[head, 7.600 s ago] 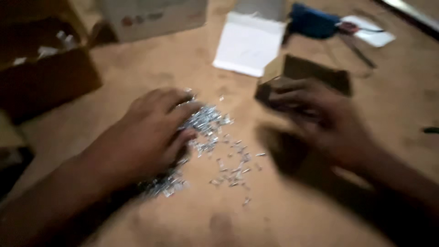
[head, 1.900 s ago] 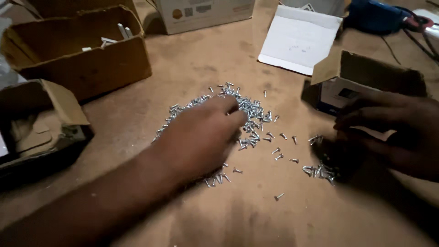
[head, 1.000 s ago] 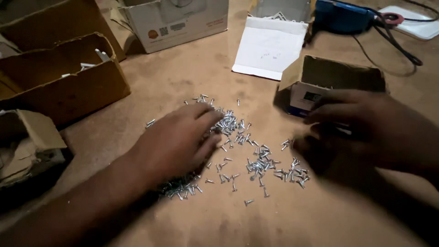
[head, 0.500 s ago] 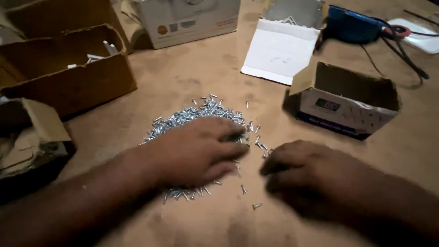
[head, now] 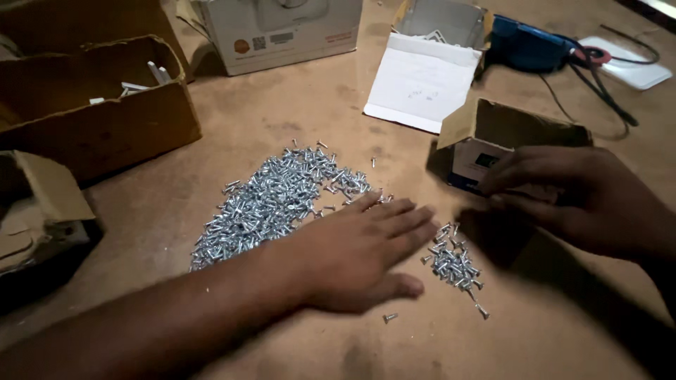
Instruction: The person gathers loose screws scattered on a workbench into a pile with their hands, then picks up individual screws and places them into a small cardboard box while counting them. Another person across the table handles screws at the same time.
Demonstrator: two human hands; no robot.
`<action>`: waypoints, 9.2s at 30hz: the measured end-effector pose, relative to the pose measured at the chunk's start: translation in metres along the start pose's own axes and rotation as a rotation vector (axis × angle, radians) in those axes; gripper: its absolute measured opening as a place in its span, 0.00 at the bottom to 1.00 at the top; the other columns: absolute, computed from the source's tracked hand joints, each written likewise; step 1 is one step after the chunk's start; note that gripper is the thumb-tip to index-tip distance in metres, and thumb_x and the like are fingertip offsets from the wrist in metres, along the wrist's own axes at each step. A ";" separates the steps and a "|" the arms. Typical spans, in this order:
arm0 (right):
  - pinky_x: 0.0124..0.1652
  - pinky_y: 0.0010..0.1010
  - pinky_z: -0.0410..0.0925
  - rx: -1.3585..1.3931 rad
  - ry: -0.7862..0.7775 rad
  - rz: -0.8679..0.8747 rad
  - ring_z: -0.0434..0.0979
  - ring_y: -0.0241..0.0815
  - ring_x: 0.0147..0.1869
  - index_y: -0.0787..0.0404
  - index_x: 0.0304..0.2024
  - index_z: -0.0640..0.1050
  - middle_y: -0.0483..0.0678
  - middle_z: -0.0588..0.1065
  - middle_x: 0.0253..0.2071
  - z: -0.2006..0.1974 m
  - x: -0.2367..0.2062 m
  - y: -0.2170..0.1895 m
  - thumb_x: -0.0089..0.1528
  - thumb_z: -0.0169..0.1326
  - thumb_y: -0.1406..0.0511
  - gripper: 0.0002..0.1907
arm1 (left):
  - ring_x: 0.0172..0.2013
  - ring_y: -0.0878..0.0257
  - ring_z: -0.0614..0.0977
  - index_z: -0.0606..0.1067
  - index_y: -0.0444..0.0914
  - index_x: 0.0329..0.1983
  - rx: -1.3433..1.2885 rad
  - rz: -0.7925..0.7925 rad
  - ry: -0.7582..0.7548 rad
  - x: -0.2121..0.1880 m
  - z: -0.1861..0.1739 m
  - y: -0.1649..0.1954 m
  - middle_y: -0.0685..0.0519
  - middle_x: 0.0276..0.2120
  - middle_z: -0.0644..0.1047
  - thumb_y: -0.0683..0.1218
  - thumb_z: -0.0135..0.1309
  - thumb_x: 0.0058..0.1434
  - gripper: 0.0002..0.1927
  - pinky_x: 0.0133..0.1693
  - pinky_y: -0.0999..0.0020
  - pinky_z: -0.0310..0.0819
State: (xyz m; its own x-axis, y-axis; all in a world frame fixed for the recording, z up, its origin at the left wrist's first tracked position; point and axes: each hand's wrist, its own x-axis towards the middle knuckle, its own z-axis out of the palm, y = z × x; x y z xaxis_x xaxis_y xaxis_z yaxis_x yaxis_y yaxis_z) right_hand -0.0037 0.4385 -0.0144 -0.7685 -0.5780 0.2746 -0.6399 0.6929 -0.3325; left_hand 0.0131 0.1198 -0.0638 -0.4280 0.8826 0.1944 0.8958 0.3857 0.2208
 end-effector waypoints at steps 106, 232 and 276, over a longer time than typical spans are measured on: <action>0.42 0.33 0.77 -0.268 0.086 0.278 0.82 0.39 0.42 0.55 0.44 0.86 0.45 0.83 0.46 -0.060 -0.019 -0.007 0.57 0.62 0.72 0.13 | 0.50 0.46 0.77 0.77 0.38 0.40 -0.072 -0.071 0.196 0.042 -0.016 0.025 0.47 0.43 0.77 0.42 0.56 0.58 0.07 0.48 0.50 0.72; 0.41 0.41 0.76 -0.285 0.074 0.655 0.85 0.50 0.37 0.62 0.46 0.83 0.54 0.84 0.39 -0.033 0.002 -0.025 0.61 0.64 0.55 0.19 | 0.44 0.43 0.81 0.81 0.37 0.33 0.136 -0.210 -0.018 0.065 -0.025 0.012 0.43 0.36 0.80 0.44 0.56 0.54 0.07 0.47 0.47 0.75; 0.54 0.36 0.70 0.036 -0.363 -0.459 0.77 0.50 0.62 0.55 0.56 0.80 0.49 0.75 0.60 0.059 0.006 -0.108 0.64 0.55 0.63 0.18 | 0.48 0.48 0.80 0.78 0.39 0.41 -0.104 -0.373 -0.099 -0.038 -0.077 0.024 0.47 0.42 0.77 0.53 0.55 0.61 0.14 0.48 0.53 0.73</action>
State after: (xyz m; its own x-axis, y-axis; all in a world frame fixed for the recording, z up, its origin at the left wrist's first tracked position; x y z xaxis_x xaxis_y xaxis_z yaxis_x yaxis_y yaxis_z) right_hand 0.0614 0.3347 -0.0300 -0.3593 -0.9303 0.0735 -0.9016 0.3257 -0.2848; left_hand 0.0413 0.0751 0.0073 -0.7033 0.7108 -0.0088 0.6624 0.6597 0.3550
